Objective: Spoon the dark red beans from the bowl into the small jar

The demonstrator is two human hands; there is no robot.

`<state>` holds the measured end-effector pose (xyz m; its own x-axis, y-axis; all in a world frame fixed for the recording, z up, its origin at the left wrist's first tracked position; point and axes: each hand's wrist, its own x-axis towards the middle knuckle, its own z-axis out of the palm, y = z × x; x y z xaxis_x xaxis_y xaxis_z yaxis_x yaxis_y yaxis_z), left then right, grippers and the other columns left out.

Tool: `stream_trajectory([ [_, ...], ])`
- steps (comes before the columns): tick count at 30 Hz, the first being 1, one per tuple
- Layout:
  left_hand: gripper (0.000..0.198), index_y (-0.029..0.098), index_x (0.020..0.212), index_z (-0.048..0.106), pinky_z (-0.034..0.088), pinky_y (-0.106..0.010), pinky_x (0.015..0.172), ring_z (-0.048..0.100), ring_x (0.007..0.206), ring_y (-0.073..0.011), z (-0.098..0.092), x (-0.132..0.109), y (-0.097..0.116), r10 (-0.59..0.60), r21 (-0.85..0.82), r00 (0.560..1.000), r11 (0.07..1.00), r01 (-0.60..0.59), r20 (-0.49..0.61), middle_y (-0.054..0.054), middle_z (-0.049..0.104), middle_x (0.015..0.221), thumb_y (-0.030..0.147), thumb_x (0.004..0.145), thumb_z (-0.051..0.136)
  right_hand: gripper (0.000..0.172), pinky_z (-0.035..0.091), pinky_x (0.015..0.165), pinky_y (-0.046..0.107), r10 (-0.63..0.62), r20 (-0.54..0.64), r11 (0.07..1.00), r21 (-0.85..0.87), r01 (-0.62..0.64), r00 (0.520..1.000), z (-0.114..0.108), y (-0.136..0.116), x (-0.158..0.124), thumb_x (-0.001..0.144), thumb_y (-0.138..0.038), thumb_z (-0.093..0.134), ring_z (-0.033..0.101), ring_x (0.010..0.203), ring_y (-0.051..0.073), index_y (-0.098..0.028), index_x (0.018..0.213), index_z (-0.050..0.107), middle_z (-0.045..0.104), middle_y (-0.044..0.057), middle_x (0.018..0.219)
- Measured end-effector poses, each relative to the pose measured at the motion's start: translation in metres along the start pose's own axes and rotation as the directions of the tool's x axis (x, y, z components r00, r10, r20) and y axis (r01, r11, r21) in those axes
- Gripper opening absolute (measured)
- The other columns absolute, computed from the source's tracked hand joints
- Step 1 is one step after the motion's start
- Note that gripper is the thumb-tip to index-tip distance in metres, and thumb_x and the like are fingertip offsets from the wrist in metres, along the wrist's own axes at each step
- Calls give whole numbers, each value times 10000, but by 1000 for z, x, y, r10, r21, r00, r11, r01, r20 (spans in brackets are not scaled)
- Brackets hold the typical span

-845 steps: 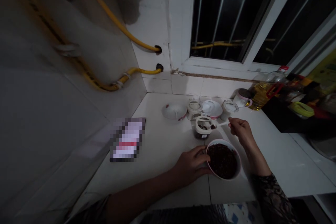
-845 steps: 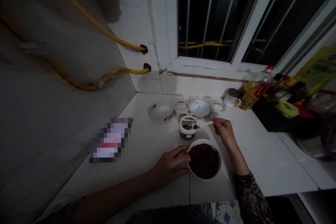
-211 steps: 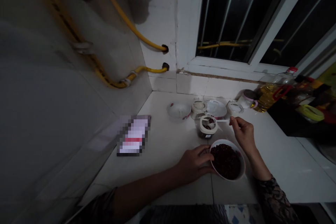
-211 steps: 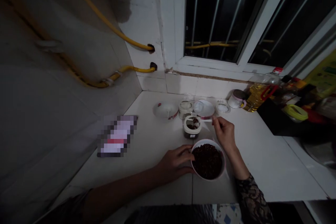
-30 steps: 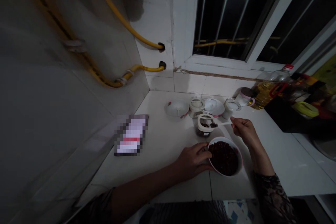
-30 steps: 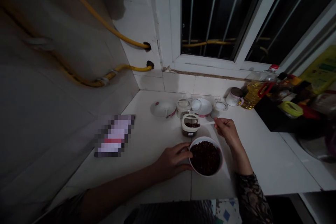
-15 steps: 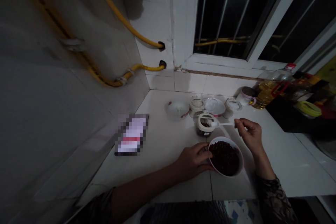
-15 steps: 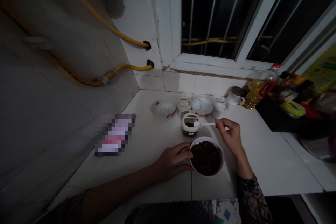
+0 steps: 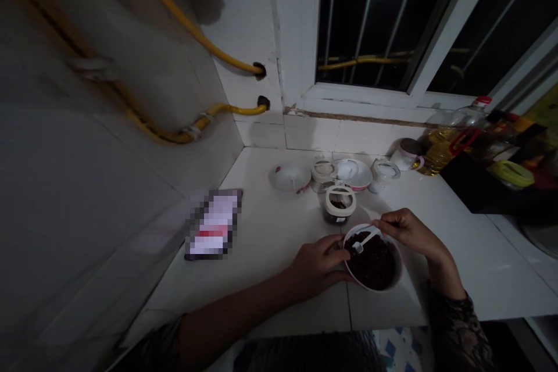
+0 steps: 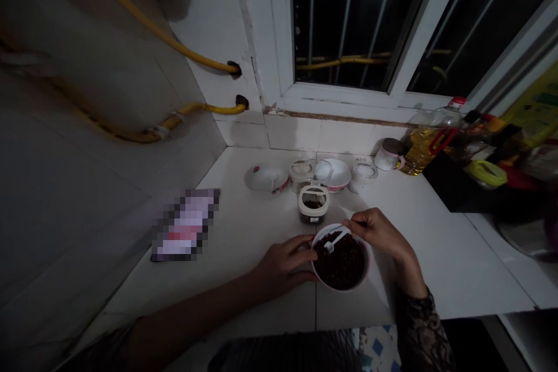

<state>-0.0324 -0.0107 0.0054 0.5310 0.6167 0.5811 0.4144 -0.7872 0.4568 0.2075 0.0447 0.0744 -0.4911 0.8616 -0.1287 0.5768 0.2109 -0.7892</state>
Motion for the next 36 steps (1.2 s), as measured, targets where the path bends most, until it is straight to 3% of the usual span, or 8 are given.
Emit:
stream_trajectory([
  [7, 358, 184, 972, 632, 550, -270, 777, 655, 887, -170, 0, 0, 0, -17, -1, 999, 1000, 17, 33, -110, 597, 1161, 515, 870, 543, 509, 269, 462, 212, 38, -5, 999, -5, -38, 999, -2, 9, 2, 804, -584, 525, 293, 492, 76, -159, 528, 473, 329, -47, 506],
  [16, 375, 184, 977, 623, 558, -268, 753, 663, 879, -173, 0, 0, 0, 5, 11, 1000, 1000, -5, 7, -116, 607, 1148, 530, 877, 515, 508, 256, 471, 218, 43, 21, 999, 6, -43, 999, 0, 2, 1, 788, -592, 539, 294, 498, 79, -159, 530, 474, 329, -46, 513],
  [23, 365, 185, 971, 629, 556, -272, 779, 658, 919, -181, 0, -1, 0, -7, 8, 1000, 1000, 7, 13, -115, 601, 1162, 522, 873, 531, 526, 236, 481, 231, 60, -60, 998, -3, -61, 996, -6, 8, 2, 752, -617, 558, 256, 496, 80, -168, 498, 460, 282, -57, 488],
  [36, 381, 170, 953, 633, 561, -269, 745, 665, 861, -172, -1, 1, 1, 15, 8, 1000, 1000, -15, -14, -119, 612, 1136, 526, 877, 521, 522, 255, 475, 225, 31, 58, 998, 56, -35, 998, -4, -1, 2, 771, -612, 554, 295, 493, 79, -158, 518, 506, 362, -48, 495],
])
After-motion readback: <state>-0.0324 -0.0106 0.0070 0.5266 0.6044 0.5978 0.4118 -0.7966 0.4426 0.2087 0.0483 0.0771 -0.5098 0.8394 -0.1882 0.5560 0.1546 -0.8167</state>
